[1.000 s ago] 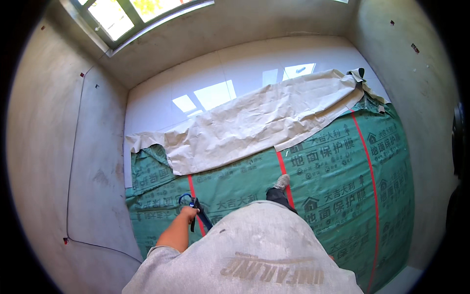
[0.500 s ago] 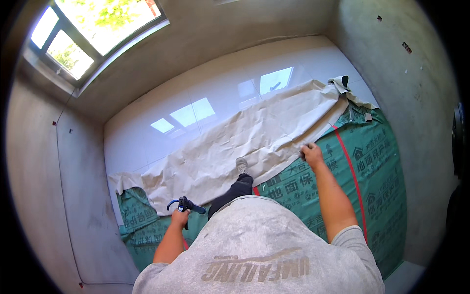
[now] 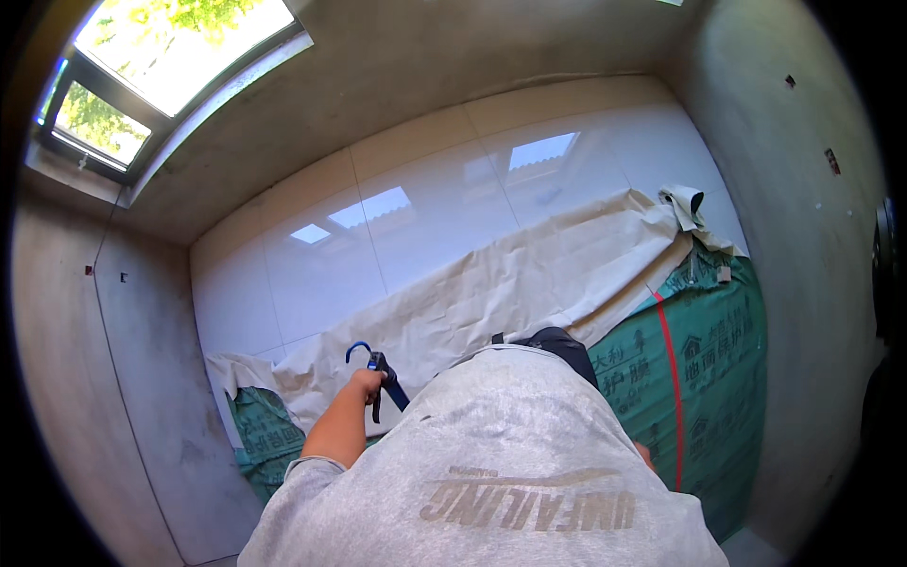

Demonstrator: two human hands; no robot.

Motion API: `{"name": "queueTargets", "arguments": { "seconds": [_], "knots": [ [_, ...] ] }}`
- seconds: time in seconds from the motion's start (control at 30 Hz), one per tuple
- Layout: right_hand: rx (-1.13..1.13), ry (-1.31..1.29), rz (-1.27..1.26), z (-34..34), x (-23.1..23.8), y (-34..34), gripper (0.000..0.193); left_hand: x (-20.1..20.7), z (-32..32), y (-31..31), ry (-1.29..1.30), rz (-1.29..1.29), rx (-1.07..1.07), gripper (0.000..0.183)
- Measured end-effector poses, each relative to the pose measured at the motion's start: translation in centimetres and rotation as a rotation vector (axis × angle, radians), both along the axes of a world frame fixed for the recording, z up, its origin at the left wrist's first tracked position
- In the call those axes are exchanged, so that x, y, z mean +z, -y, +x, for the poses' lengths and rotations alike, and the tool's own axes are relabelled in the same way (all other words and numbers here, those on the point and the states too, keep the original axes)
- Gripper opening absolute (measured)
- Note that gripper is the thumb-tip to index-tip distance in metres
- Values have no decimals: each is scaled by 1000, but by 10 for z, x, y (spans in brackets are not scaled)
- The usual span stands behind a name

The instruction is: The person walks through a room under construction and applies sealant along the edges of window frames using a caulking gun. The person moves between windows, opens them, and applies sealant to the frame joints.

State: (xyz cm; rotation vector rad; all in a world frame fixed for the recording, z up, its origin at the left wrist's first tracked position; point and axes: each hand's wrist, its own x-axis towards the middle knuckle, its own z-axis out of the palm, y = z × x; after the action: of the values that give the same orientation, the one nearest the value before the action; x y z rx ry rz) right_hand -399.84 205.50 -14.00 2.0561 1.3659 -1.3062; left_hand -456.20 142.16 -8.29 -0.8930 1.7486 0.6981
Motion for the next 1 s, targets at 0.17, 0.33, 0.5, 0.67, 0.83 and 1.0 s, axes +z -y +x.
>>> {"name": "queueTargets", "arguments": {
  "seconds": [0.17, 0.33, 0.5, 0.67, 0.83, 1.0],
  "knots": [
    [-174, -34, 13, -115, -35, -57, 23, 5, -111, -74, -252, -129, -36, 35],
    [163, -252, 17, -411, -38, -218, 20, 23, -197, -143, -478, -203, 44, 44],
    [305, -529, 84, -748, 53, -307, 13, 56, -291, -218, -487, -262, 27, 42],
    [487, -805, 107, -1013, 160, -310, 15, 51, -356, -251, -506, -230, 40, 44],
    [744, -818, 139, -1114, 118, -317, 19, 3, -447, -278, -292, -200, -13, 39],
    [624, -382, 19, -1101, 38, -358, 34, 11, -552, -308, -159, -139, 98, 29]
  ]
}}
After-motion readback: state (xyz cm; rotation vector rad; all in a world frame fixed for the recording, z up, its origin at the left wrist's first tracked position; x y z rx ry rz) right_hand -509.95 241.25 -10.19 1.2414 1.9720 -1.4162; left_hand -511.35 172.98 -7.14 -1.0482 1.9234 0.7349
